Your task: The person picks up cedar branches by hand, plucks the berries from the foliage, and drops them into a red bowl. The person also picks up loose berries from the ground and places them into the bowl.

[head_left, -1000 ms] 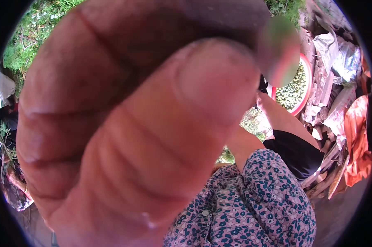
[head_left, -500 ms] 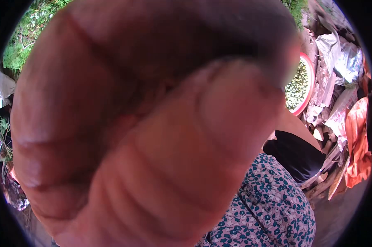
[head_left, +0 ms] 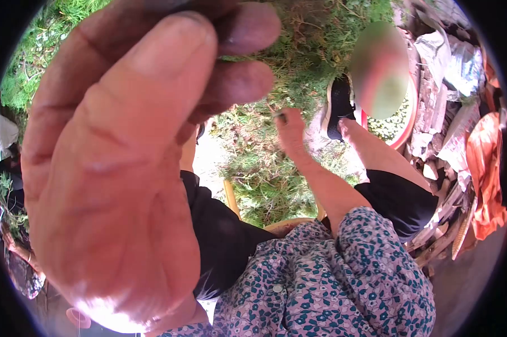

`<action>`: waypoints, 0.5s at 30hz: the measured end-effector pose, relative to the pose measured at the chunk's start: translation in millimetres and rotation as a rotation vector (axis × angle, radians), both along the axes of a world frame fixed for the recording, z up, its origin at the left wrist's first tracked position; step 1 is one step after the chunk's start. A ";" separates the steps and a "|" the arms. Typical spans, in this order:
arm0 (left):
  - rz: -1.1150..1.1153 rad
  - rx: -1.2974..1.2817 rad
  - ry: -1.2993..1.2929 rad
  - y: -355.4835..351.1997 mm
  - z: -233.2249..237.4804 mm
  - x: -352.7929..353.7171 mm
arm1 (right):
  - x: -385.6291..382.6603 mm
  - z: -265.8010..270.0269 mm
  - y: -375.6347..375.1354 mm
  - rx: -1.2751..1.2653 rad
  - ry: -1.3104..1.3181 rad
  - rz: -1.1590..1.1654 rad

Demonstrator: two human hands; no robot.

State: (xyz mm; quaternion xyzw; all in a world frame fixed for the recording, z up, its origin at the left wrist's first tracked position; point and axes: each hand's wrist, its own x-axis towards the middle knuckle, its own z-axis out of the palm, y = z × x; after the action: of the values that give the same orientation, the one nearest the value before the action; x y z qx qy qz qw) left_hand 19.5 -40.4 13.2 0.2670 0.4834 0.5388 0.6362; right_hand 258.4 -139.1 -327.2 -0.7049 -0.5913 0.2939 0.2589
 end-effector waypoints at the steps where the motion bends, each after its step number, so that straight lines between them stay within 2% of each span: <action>1: 0.001 0.000 -0.007 0.2 -0.5 1.6 | 20.7 19.1 16.8 0.081 -0.042 -0.085; 2: 0.002 0.000 -0.014 0.5 -1.1 3.3 | 49.6 30.9 34.2 0.196 -0.291 -0.057; 3: 0.013 0.007 -0.036 0.5 -3.0 3.2 | 82.6 38.8 49.3 0.249 -0.382 -0.083; 4: 0.007 0.019 -0.056 1.0 -4.9 2.0 | 97.2 58.2 65.1 0.272 -0.295 -0.325; 5: 0.000 0.030 -0.076 1.3 -6.8 0.8 | 136.2 57.2 75.4 0.319 -0.325 -0.368; 6: -0.007 0.042 -0.097 1.7 -8.5 -0.5 | 155.4 68.5 83.9 0.293 -0.402 -0.538; 7: 0.008 0.036 -0.089 1.7 -9.3 -0.1 | 195.7 65.5 86.2 0.353 -0.683 -0.435; 8: 0.016 0.030 -0.083 1.4 -9.5 0.1 | 217.7 65.1 84.6 0.314 -0.716 -0.482; 10: 0.014 0.026 -0.071 1.0 -9.2 0.1 | 211.2 89.5 89.4 -0.134 -0.810 -0.658; 12: 0.004 0.027 -0.064 1.3 -10.1 0.3 | 212.7 65.7 77.7 0.015 -1.048 -0.490; 13: -0.020 0.049 -0.056 1.7 -10.6 0.5 | 200.1 51.7 72.9 0.062 -1.051 -0.412; 15: -0.043 0.065 -0.044 1.8 -11.0 -0.2 | 150.9 17.7 51.3 0.101 -0.792 -0.114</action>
State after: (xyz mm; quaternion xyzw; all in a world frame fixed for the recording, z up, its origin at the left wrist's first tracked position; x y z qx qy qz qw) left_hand 19.3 -38.6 2.1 0.2858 0.4456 0.5462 0.6491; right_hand 409.3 -87.8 -309.5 -0.7818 -0.6189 -0.0447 0.0610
